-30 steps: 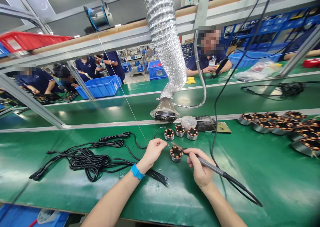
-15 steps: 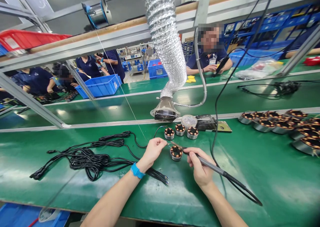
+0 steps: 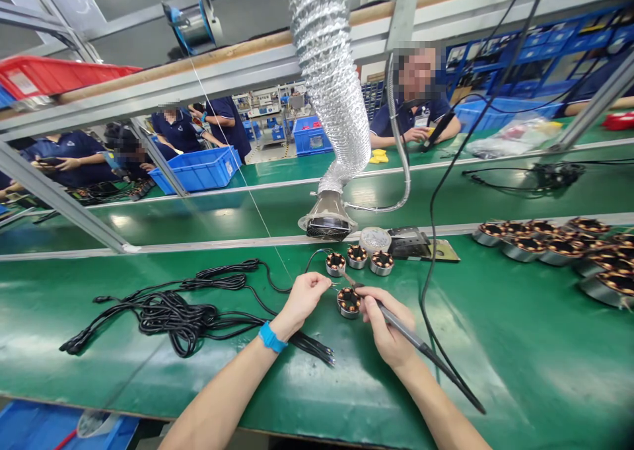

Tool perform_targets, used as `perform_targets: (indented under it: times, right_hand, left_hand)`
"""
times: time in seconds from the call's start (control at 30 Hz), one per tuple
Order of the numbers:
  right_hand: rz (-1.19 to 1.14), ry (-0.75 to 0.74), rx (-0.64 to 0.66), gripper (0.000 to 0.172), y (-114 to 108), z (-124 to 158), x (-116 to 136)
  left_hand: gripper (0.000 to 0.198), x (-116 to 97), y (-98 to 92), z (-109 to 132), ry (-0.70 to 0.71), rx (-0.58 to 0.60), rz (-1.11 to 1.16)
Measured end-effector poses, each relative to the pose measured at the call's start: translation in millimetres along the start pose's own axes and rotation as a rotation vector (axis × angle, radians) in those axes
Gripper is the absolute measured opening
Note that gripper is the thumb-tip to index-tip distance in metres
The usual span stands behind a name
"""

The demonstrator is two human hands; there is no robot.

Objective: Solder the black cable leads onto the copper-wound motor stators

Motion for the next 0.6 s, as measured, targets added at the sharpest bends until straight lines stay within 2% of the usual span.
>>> perform_targets:
  times: [0.17,0.43,0.6]
  right_hand:
    - [0.066,-0.037,0.042,0.021,12,-8,-3]
    - [0.072,-0.046,0.140,0.043,28,-10,-10]
    - [0.053,-0.084,0.167,0.046,35,-2,-17]
  left_hand:
    - [0.027,-3,-1.9,2,0.009,0.013,-0.017]
    - [0.031,-7,-1.7,9,0.148,0.073,-0.094]
    - [0.035,-8,-1.0,13,0.171,0.126,-0.096]
Point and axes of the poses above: each hand's wrist, its own z-axis away from the middle knuckle, its own y-axis out of the palm, x = y × z, the point moved 2 cm from there along -z, towards the middle knuckle, and after that the axes turned 3 degrees about -x, right-handed, at the moved point
